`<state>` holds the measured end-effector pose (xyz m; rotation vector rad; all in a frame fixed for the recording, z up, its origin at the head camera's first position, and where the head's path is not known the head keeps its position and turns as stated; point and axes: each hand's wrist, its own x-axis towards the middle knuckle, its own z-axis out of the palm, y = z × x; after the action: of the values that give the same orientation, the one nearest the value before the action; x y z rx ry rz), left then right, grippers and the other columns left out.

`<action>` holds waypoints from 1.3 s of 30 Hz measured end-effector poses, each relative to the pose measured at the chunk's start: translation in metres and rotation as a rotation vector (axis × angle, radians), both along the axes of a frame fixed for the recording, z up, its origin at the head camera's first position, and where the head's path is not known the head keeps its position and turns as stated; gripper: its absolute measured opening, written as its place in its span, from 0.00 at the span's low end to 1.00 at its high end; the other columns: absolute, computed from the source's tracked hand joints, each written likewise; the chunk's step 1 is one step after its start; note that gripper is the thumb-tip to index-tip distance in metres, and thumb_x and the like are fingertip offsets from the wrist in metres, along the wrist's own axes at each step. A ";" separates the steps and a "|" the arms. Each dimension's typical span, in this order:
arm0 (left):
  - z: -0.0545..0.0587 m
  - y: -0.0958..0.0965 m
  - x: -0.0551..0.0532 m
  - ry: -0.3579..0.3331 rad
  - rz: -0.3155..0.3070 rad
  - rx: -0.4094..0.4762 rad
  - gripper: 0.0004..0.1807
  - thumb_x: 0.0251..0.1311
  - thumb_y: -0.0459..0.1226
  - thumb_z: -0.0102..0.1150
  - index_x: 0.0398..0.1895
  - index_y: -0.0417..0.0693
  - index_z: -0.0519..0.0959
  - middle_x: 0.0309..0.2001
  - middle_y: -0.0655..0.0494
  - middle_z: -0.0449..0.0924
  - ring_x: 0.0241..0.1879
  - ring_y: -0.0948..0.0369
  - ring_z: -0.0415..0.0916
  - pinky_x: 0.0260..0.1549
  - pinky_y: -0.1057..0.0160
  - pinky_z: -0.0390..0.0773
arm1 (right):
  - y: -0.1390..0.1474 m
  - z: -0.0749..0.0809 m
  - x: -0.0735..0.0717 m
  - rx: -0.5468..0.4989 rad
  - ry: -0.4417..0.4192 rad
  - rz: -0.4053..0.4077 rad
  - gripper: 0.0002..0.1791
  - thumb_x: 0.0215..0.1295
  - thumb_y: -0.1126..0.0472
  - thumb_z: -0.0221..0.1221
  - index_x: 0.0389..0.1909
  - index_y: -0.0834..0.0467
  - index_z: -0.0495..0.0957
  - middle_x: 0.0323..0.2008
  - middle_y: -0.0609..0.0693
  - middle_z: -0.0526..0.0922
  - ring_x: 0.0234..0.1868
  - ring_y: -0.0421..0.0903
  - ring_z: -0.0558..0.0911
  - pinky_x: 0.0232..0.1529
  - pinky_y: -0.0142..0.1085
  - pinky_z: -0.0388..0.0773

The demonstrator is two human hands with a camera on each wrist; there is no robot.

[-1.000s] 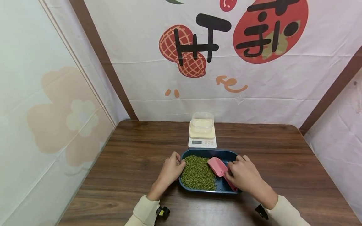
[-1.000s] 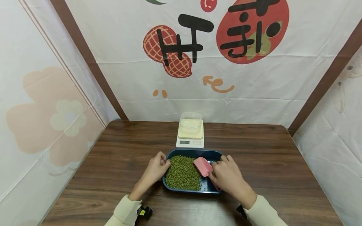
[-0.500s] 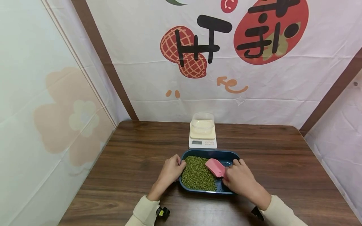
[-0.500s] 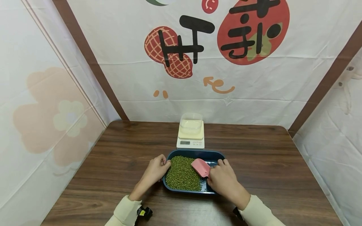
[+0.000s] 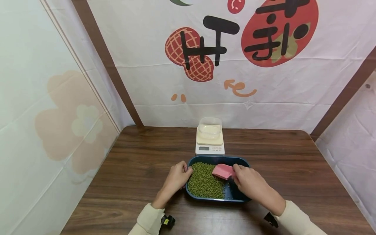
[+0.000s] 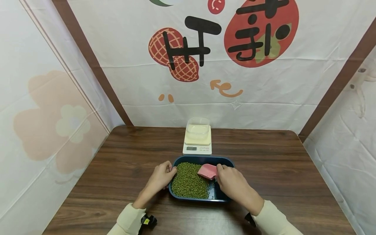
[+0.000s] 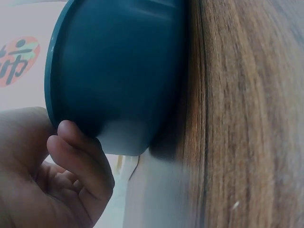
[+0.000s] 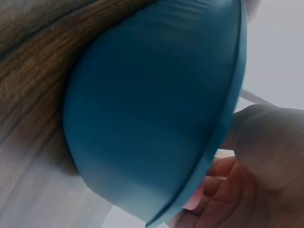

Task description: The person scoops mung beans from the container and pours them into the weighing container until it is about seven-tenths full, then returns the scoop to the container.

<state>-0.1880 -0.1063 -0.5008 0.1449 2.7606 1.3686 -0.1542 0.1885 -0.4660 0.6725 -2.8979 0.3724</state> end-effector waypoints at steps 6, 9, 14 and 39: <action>0.000 -0.002 0.000 0.005 -0.024 -0.012 0.14 0.74 0.39 0.57 0.27 0.48 0.71 0.10 0.63 0.66 0.06 0.67 0.68 0.07 0.64 0.73 | 0.007 0.004 -0.002 0.027 0.009 0.020 0.09 0.70 0.63 0.69 0.46 0.60 0.82 0.31 0.45 0.75 0.26 0.38 0.68 0.24 0.29 0.66; 0.000 -0.003 0.000 0.005 -0.038 -0.016 0.13 0.73 0.38 0.57 0.27 0.48 0.71 0.10 0.63 0.67 0.05 0.67 0.68 0.07 0.64 0.73 | 0.012 0.006 -0.003 0.033 0.019 0.035 0.09 0.70 0.62 0.69 0.47 0.58 0.82 0.32 0.44 0.75 0.27 0.37 0.68 0.25 0.30 0.66; 0.001 -0.003 0.001 0.003 -0.045 -0.017 0.12 0.72 0.37 0.56 0.27 0.48 0.71 0.10 0.63 0.67 0.05 0.67 0.68 0.06 0.63 0.73 | 0.022 0.009 -0.004 0.043 0.049 0.059 0.09 0.68 0.62 0.70 0.45 0.56 0.81 0.31 0.44 0.74 0.27 0.37 0.68 0.25 0.30 0.65; 0.002 -0.004 0.002 -0.008 -0.054 -0.030 0.12 0.71 0.36 0.57 0.27 0.48 0.70 0.11 0.63 0.66 0.07 0.68 0.66 0.11 0.68 0.67 | 0.041 0.013 -0.011 0.116 0.069 0.161 0.07 0.64 0.63 0.71 0.39 0.57 0.83 0.28 0.43 0.74 0.28 0.37 0.66 0.25 0.30 0.64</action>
<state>-0.1861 -0.1103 -0.4986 0.2100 2.7484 1.3118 -0.1655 0.2298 -0.4530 0.9215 -2.8255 0.1952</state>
